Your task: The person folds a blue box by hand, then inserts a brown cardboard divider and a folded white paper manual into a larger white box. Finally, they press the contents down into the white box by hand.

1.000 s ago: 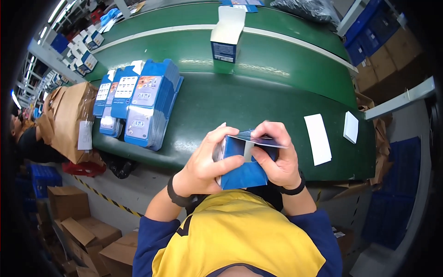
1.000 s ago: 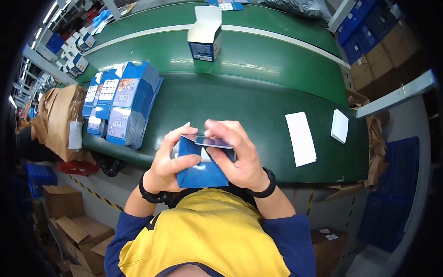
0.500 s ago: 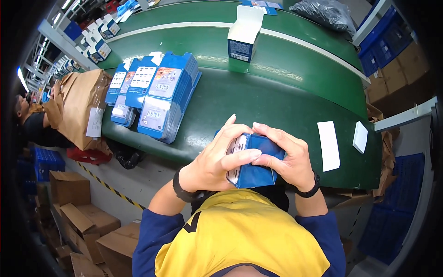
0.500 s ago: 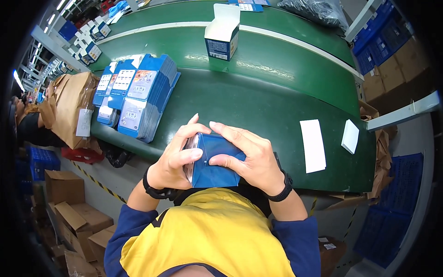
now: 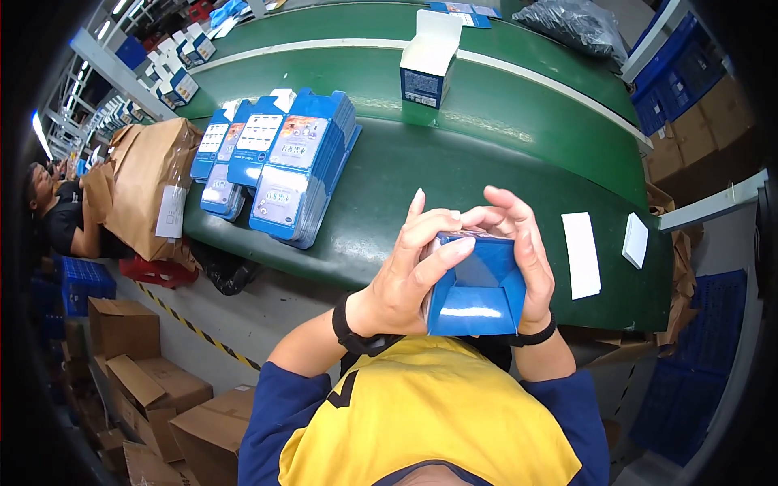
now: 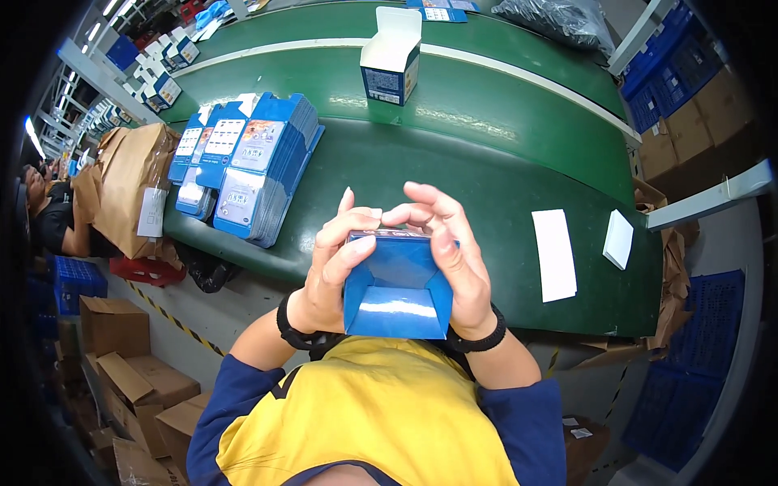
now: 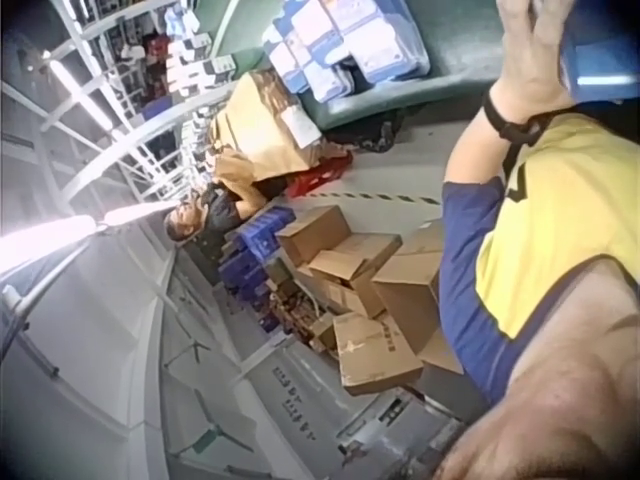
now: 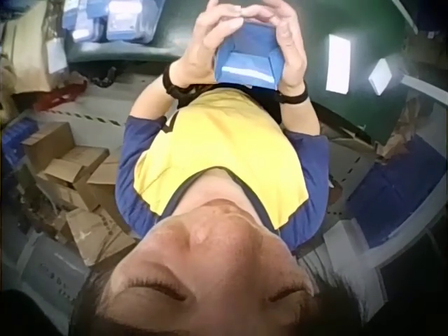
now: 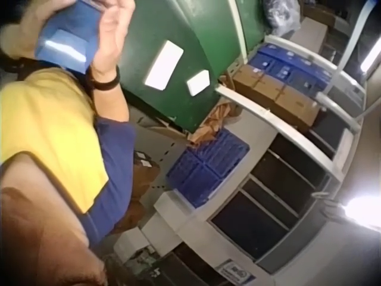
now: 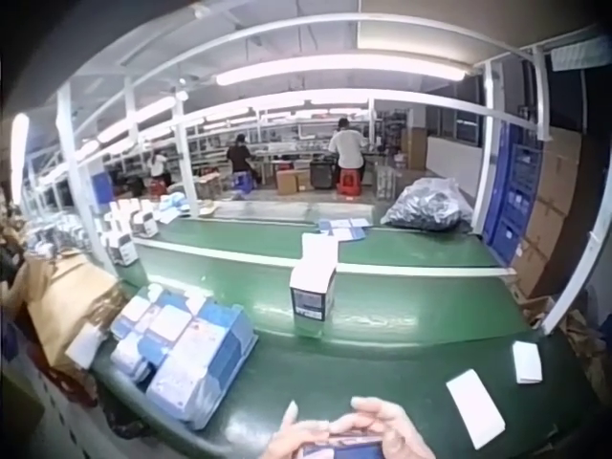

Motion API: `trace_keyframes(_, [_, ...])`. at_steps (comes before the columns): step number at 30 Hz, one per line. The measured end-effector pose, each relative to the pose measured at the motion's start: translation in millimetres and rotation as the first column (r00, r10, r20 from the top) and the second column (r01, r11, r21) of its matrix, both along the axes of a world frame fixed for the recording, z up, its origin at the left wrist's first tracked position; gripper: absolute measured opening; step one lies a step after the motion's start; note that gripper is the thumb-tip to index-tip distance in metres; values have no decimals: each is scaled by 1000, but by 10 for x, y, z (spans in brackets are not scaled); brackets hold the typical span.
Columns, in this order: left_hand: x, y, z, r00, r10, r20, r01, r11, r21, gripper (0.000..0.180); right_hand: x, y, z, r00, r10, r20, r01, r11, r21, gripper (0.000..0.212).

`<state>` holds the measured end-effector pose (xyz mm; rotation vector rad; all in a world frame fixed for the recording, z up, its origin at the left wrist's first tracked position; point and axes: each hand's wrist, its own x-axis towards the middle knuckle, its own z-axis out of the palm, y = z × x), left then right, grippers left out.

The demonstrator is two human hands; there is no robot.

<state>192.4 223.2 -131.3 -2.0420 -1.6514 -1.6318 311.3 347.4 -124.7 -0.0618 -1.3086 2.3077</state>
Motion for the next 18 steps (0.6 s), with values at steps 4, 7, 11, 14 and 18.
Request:
trace_keyframes(4, [-103,-13,-69,998,-7,-57,7,1000,11,93,57,26,35,994,100,49,-107,980,169,70])
trace_keyframes(7, [-155,-64,-182,991,-110,80,122,979,-164,112,92,11,54,990,-46,134,-7,927,374,85])
trace_keyframes(11, [238,21,-170,967,-81,242,85,996,-5,115,40,-41,137,954,-283,99,224,893,390,104])
trace_keyframes(14, [245,116,-60,994,103,18,-104,993,47,112,14,-133,121,943,-333,22,322,924,207,103])
trace_keyframes(18, [174,124,-2,980,-82,179,109,983,-146,100,78,-10,59,945,-324,-35,325,926,194,102])
